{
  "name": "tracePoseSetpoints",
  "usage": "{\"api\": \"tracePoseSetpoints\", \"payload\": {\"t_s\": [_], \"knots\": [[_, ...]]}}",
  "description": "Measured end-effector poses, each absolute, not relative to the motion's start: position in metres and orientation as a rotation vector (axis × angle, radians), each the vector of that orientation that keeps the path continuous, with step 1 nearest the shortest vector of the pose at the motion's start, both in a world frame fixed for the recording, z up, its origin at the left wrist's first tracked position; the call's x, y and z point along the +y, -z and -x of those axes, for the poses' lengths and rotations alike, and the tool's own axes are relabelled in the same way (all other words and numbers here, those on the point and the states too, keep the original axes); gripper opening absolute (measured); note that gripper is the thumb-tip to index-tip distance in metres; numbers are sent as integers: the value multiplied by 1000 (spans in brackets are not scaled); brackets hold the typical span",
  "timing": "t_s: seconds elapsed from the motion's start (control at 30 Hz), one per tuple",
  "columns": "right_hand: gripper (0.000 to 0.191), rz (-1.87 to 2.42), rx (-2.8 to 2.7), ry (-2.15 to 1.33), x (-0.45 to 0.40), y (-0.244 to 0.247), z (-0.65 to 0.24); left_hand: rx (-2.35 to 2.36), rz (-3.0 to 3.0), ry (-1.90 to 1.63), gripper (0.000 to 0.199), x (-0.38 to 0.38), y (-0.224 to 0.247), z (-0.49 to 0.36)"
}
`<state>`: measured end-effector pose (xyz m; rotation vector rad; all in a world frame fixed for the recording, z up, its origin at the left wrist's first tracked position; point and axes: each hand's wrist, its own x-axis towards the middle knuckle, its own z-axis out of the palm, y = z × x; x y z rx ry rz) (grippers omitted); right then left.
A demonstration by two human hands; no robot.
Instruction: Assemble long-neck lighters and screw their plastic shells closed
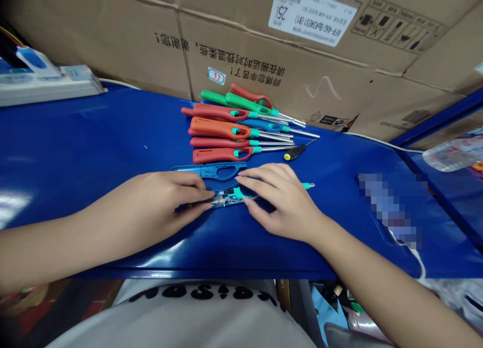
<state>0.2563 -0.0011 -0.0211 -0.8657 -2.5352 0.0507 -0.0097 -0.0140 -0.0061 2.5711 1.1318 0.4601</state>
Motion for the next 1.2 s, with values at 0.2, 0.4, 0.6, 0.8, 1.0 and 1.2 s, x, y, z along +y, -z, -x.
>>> {"api": "tracePoseSetpoints", "payload": {"t_s": [0.2,0.4,0.6,0.8,1.0,1.2], "knots": [[21,785,-2558,-322,14,16,-271,1193,-2701,-359,19,-15,-2,10],[9,765,-2587,-457,17,17,-268,850,-2825,-494,30,-14,9,5],[7,759,-2526,-507,17,18,-266,783,-2825,-418,37,-11,19,3],[9,833,-2444,-586,18,21,-265,790,-2834,-384,41,-10,19,3],[9,887,-2361,-806,19,21,-264,786,-2827,-378,43,-10,21,3],[8,904,-2346,-807,20,22,-264,791,-2798,-371,44,-9,22,3]]}}
